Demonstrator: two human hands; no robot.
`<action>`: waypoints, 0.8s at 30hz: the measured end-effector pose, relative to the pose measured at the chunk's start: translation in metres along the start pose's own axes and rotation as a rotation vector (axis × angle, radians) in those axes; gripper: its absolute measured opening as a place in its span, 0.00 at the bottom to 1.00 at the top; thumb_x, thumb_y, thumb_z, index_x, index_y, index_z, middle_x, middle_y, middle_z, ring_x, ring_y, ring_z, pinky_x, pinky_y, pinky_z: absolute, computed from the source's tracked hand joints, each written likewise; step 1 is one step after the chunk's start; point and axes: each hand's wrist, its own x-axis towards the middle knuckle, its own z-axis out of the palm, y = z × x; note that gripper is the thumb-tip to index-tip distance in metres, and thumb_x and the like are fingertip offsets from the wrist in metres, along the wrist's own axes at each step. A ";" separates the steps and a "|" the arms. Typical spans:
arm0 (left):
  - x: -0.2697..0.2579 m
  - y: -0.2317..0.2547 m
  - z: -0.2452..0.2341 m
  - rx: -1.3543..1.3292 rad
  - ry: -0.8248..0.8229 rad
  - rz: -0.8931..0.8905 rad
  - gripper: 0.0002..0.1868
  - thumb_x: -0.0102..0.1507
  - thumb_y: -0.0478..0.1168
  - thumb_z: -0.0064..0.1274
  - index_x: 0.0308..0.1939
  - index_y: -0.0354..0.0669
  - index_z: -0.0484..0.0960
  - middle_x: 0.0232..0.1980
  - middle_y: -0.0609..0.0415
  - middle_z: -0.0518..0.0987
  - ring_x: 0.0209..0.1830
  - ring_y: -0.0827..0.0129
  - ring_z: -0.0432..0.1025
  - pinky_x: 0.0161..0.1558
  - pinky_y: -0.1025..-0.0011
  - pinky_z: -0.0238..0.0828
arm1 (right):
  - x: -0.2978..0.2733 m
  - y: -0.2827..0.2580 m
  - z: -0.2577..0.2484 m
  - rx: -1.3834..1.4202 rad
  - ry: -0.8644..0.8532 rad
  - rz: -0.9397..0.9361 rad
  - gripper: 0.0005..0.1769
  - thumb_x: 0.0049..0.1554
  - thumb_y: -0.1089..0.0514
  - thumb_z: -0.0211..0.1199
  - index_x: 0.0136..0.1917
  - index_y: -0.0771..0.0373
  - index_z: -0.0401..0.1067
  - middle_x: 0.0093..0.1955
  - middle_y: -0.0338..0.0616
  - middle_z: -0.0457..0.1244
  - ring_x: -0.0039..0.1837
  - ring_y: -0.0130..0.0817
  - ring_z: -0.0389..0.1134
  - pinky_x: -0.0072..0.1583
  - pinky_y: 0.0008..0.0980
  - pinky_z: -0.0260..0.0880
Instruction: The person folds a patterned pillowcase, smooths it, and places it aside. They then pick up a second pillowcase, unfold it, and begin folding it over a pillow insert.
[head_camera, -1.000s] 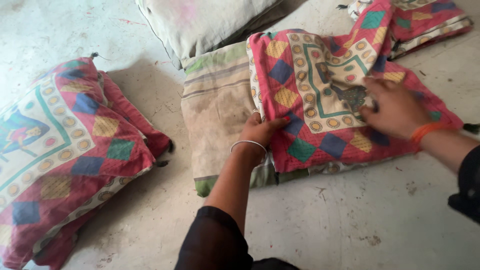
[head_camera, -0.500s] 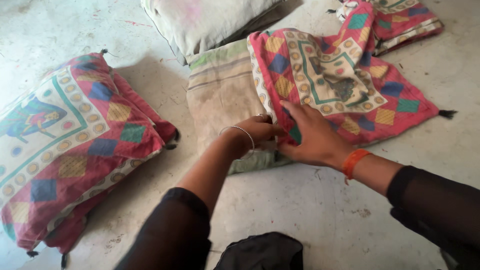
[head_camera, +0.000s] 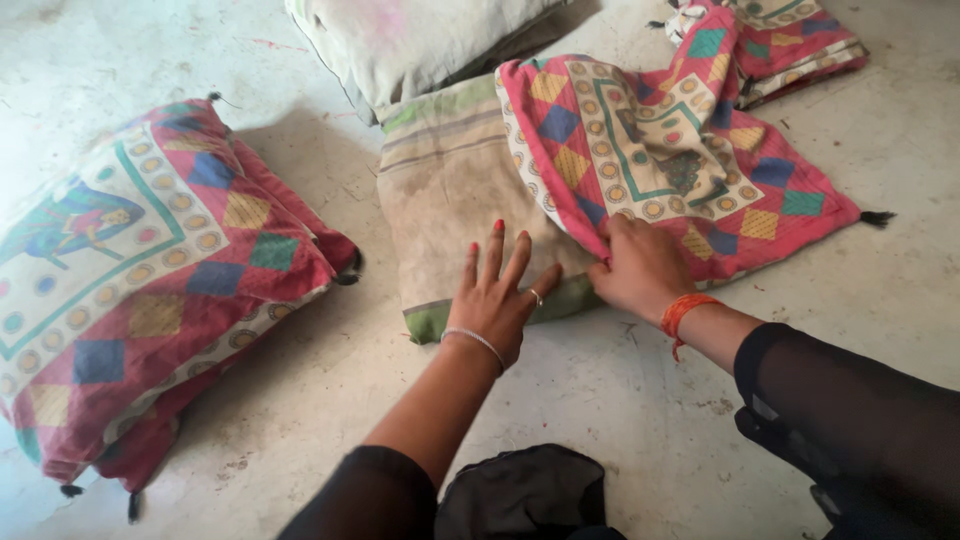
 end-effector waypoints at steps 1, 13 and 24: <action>-0.001 0.001 -0.004 -0.040 -0.042 -0.056 0.52 0.50 0.41 0.64 0.77 0.73 0.58 0.81 0.44 0.47 0.81 0.36 0.37 0.69 0.34 0.40 | 0.000 0.000 -0.001 0.021 -0.026 0.059 0.25 0.49 0.53 0.68 0.56 0.66 0.69 0.52 0.57 0.66 0.57 0.56 0.69 0.59 0.50 0.69; 0.011 0.015 -0.016 -0.215 -0.058 -0.143 0.58 0.48 0.52 0.71 0.77 0.78 0.53 0.82 0.47 0.45 0.82 0.46 0.38 0.73 0.28 0.30 | -0.017 0.020 0.026 0.112 0.007 0.275 0.23 0.48 0.51 0.70 0.49 0.70 0.71 0.46 0.58 0.69 0.52 0.55 0.71 0.55 0.48 0.70; 0.022 0.009 0.055 -0.151 0.314 -0.083 0.33 0.66 0.38 0.46 0.77 0.62 0.62 0.71 0.33 0.69 0.72 0.48 0.66 0.70 0.39 0.54 | -0.023 0.011 0.018 0.311 0.082 0.219 0.16 0.47 0.53 0.70 0.36 0.66 0.71 0.33 0.50 0.69 0.38 0.43 0.73 0.45 0.40 0.71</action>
